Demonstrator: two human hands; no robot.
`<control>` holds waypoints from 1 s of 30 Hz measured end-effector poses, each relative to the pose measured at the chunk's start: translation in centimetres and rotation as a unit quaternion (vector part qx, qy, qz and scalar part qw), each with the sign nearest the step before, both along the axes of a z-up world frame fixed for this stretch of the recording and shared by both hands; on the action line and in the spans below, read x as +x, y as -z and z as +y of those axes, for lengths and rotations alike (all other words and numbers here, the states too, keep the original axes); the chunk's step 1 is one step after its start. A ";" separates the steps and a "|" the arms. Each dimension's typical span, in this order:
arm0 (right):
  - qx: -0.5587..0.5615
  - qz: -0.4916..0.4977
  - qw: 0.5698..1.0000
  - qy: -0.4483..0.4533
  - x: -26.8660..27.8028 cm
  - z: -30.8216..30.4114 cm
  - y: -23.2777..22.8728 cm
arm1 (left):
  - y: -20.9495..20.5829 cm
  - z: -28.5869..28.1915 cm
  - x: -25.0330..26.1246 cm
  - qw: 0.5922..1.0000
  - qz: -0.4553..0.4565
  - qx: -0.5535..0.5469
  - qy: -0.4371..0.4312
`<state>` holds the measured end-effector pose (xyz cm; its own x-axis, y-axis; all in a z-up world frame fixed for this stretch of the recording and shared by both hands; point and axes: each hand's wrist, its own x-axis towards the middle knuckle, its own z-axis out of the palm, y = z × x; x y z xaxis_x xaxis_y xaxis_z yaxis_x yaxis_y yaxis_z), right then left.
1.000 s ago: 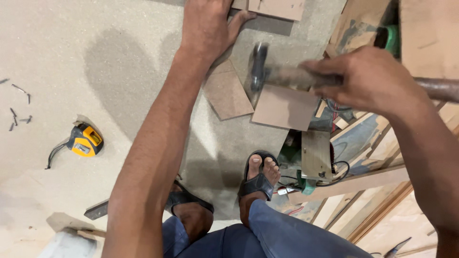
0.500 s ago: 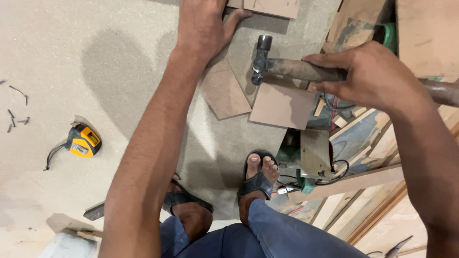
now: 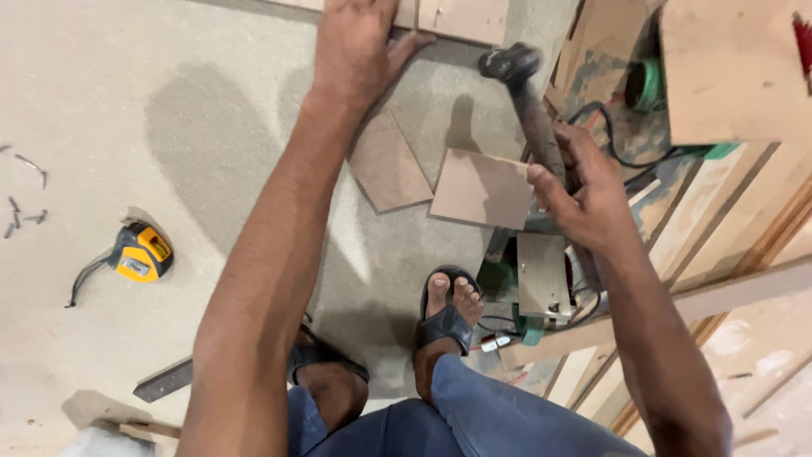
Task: The person hammers nails into a wood panel, measures a board with a tape measure, marks it with a pencil, and positions several boards together on the floor.
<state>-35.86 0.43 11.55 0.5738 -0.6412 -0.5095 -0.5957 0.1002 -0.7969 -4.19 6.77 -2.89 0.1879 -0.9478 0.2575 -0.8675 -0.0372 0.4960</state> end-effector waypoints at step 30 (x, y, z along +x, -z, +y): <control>-0.442 -0.074 0.892 0.065 2.6 -1.5 0.0 | -1.1 -0.8 0.1 0.999 -0.028 0.039 -0.009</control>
<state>-33.21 -1.08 11.52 0.4847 -0.8206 0.3029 -0.5061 -0.5455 -0.6681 -4.08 5.93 -1.74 0.1926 -0.9620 0.1936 -0.8930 -0.0901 0.4410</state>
